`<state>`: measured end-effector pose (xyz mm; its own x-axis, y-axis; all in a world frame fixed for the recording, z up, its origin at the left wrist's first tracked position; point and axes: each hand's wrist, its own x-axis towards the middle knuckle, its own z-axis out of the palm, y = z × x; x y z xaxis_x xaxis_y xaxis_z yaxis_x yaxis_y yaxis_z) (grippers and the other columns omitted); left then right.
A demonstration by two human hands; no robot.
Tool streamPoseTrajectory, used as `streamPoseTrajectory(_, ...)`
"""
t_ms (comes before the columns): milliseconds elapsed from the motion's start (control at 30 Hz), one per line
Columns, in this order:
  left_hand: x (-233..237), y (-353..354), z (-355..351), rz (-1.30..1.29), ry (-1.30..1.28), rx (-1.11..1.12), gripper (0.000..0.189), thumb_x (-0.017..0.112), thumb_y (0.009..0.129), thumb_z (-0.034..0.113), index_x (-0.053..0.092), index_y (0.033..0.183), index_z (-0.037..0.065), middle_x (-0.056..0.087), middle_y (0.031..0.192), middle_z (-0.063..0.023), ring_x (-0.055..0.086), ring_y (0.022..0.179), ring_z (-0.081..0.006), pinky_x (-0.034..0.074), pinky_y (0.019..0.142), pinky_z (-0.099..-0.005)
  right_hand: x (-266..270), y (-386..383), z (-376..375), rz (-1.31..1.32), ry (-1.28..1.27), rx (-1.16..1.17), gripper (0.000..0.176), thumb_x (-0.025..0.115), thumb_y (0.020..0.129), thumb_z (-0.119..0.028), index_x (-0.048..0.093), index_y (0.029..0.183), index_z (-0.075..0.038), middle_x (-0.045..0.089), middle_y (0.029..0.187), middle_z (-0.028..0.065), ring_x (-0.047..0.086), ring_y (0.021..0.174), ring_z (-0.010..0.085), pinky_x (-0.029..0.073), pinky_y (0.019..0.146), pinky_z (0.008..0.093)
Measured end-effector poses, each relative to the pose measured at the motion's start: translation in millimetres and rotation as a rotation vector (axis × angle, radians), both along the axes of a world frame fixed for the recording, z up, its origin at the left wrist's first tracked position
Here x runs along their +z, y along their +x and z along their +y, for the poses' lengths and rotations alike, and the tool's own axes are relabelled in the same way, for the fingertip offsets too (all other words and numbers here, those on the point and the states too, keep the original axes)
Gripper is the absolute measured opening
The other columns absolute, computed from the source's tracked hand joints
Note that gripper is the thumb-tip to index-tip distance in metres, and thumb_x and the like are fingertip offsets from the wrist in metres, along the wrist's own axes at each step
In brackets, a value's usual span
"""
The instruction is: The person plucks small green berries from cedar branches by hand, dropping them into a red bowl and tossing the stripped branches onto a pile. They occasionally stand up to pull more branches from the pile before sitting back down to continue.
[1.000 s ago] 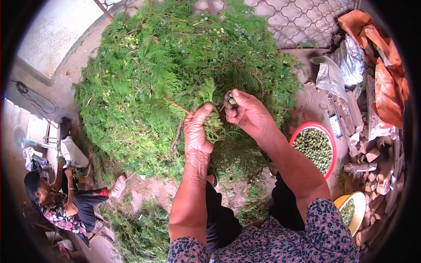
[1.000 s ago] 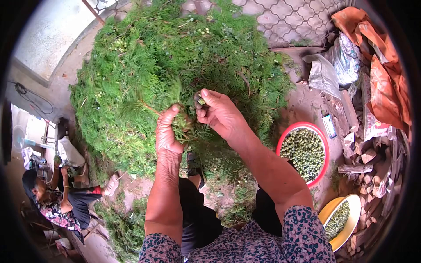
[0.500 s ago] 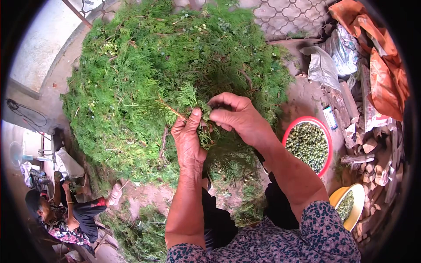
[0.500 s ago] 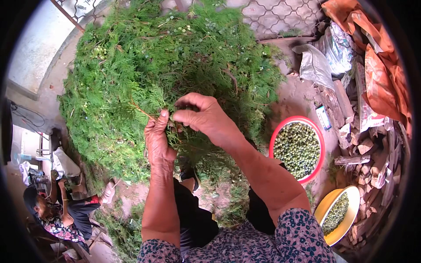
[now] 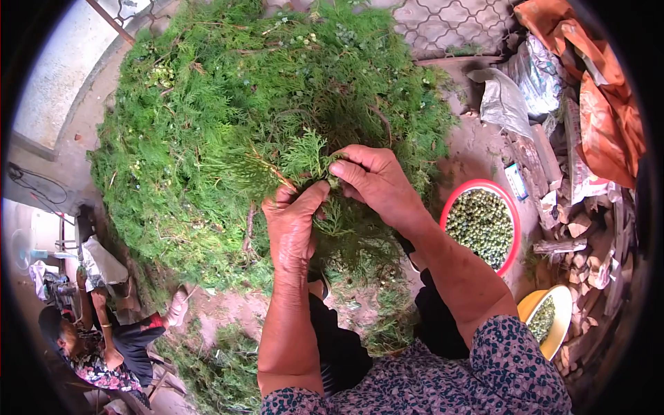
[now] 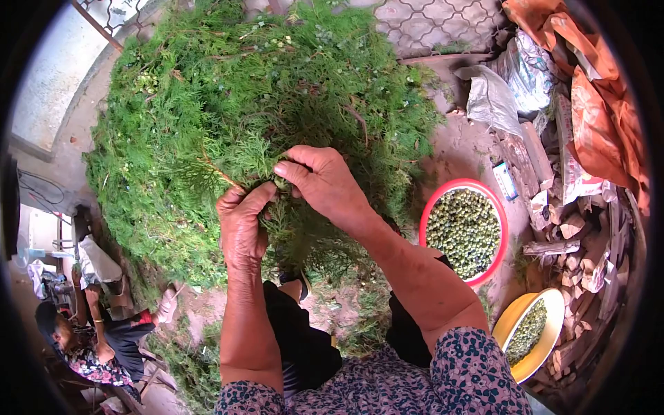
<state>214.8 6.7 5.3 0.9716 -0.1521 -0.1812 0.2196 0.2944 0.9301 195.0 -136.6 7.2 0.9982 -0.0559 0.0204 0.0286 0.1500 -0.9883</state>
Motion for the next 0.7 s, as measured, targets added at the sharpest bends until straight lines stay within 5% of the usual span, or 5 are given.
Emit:
streamPoseTrajectory(167,-5,1,1,0.031,-0.161,-0.045,0.013,0.068,0.071,0.0,0.063,0.083,0.002,0.064,0.076,-0.0048,0.057,0.063,-0.0099,0.045,0.058,-0.0227,8,-1,-1,0.067,0.031,0.004,0.017,0.055,0.086,-0.018,0.059,0.085,-0.002,0.052,0.067,-0.002,0.047,0.057,0.0042,0.04,0.051,0.0185)
streamPoseTrajectory(233,-7,2,3,0.041,-0.17,-0.072,0.013,0.068,0.072,0.001,0.063,0.084,0.002,0.064,0.077,-0.0046,0.057,0.064,-0.0102,0.046,0.06,-0.0231,0,1,-2,0.082,0.102,0.058,0.015,0.054,0.087,-0.018,0.058,0.086,-0.003,0.047,0.064,-0.0038,0.041,0.049,0.0032,0.03,0.041,0.0169)
streamPoseTrajectory(300,-6,2,2,0.051,-0.178,-0.1,0.014,0.068,0.072,0.002,0.063,0.085,0.002,0.064,0.078,-0.0044,0.058,0.065,-0.0104,0.046,0.061,-0.0236,-1,0,-2,0.127,0.276,0.083,0.016,0.054,0.087,-0.019,0.058,0.087,-0.003,0.049,0.066,-0.0026,0.042,0.049,0.0045,0.03,0.041,0.0175)
streamPoseTrajectory(433,-2,-1,-5,0.101,-0.216,-0.07,0.011,0.065,0.075,0.005,0.06,0.083,0.001,0.057,0.063,-0.005,0.051,0.048,-0.0133,0.041,0.044,-0.0254,-7,1,-6,0.236,0.649,0.183,0.017,0.054,0.087,-0.021,0.057,0.088,-0.005,0.052,0.071,0.0008,0.046,0.05,0.0081,0.03,0.04,0.0198)
streamPoseTrajectory(700,-10,3,-5,0.186,-0.317,-0.014,0.018,0.064,0.077,0.009,0.055,0.09,0.001,0.058,0.071,-0.0063,0.053,0.057,-0.0151,0.04,0.048,-0.0261,-8,1,-4,0.223,0.674,0.076,0.02,0.054,0.086,-0.017,0.054,0.1,-0.003,0.056,0.077,0.0026,0.052,0.057,0.0103,0.038,0.047,0.0213)
